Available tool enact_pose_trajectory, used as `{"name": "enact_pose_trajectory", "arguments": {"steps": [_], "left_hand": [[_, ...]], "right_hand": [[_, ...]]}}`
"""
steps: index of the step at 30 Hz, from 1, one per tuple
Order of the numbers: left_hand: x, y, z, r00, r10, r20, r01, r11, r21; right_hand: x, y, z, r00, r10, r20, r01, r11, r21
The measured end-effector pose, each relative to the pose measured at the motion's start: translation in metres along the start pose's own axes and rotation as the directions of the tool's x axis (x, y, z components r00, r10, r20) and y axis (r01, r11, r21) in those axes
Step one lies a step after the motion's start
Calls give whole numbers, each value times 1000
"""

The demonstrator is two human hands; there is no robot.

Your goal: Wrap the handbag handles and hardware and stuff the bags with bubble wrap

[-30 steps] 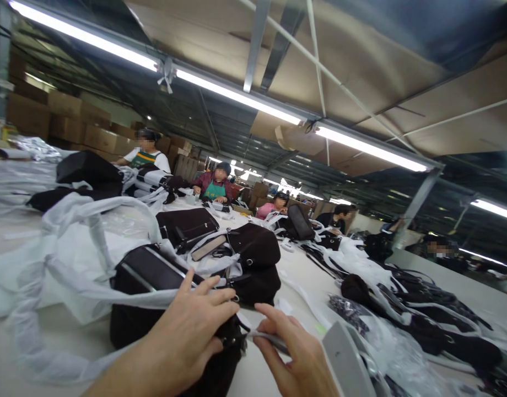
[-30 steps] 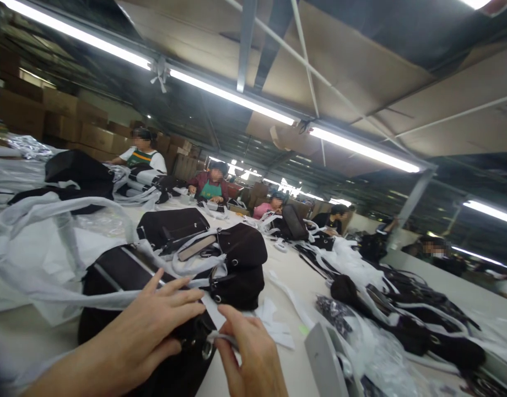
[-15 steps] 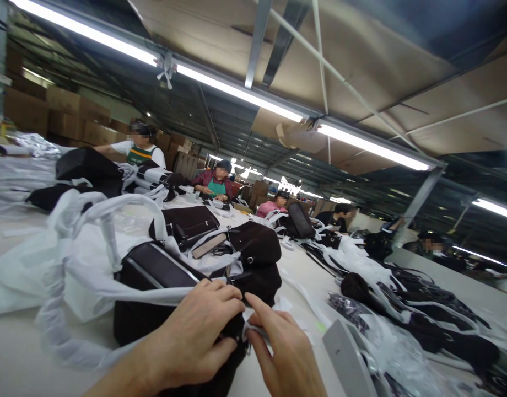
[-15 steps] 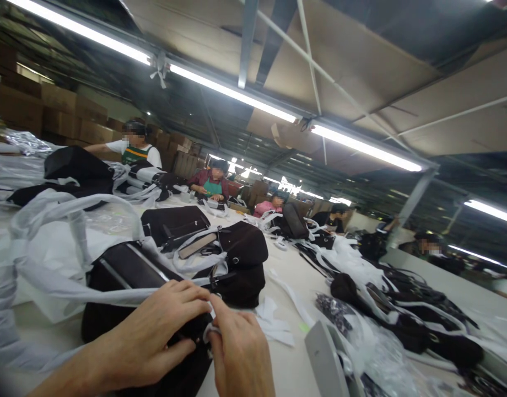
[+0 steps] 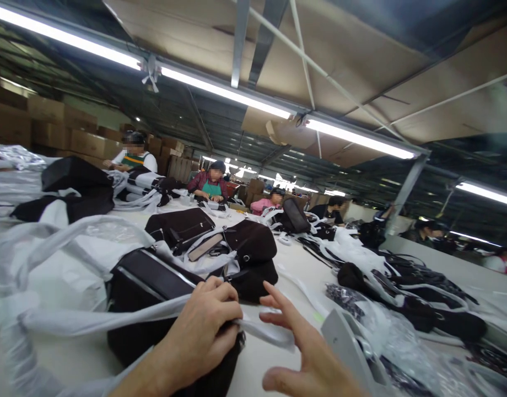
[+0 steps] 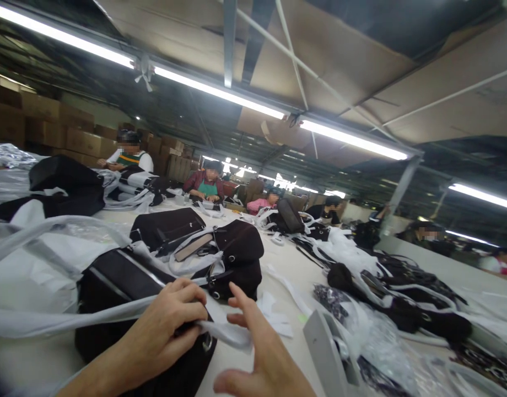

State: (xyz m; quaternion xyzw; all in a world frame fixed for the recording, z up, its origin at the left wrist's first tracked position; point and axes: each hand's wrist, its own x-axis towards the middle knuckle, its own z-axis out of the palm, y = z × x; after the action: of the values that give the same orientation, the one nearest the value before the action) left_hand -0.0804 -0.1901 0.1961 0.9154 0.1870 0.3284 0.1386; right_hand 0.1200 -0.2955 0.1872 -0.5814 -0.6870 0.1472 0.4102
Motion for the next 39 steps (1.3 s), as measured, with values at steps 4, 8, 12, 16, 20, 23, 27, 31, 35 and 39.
{"name": "enact_pose_trajectory", "arguments": {"steps": [4, 8, 12, 16, 20, 23, 27, 31, 35, 39], "left_hand": [[2, -3, 2, 998, -35, -56, 28, 992, -121], [3, -8, 4, 996, -56, -77, 40, 981, -188], [3, -14, 4, 994, -82, -65, 64, 966, -251], [4, -19, 0, 994, -111, 7, 106, 934, -340], [5, -22, -4, 987, -129, 90, 155, 907, -392], [6, -24, -4, 978, -195, 79, 210, 898, -387], [4, -25, -2, 978, -194, 79, 210, 901, -380], [3, -24, -2, 990, -124, 61, 138, 913, -385], [4, -22, -4, 998, -55, 32, 63, 937, -344], [4, -17, 3, 994, -98, -43, 81, 951, -300]], "right_hand": [[10, 25, 4, 987, 157, 20, -153, 917, 367], [30, 31, 50, 993, 102, -53, -50, 800, 598], [34, 30, 86, 968, 90, -235, 96, 731, 675], [34, 36, 95, 939, 158, -304, 87, 749, 657], [36, 37, 96, 921, 211, -327, 56, 760, 647], [36, 36, 99, 914, 202, -351, 81, 759, 646], [33, 41, 99, 917, 244, -316, -1, 792, 610], [33, 39, 98, 917, 235, -322, 10, 794, 608], [33, 28, 99, 922, 205, -328, 42, 791, 611], [32, 21, 99, 914, 223, -339, 17, 815, 580]]}}
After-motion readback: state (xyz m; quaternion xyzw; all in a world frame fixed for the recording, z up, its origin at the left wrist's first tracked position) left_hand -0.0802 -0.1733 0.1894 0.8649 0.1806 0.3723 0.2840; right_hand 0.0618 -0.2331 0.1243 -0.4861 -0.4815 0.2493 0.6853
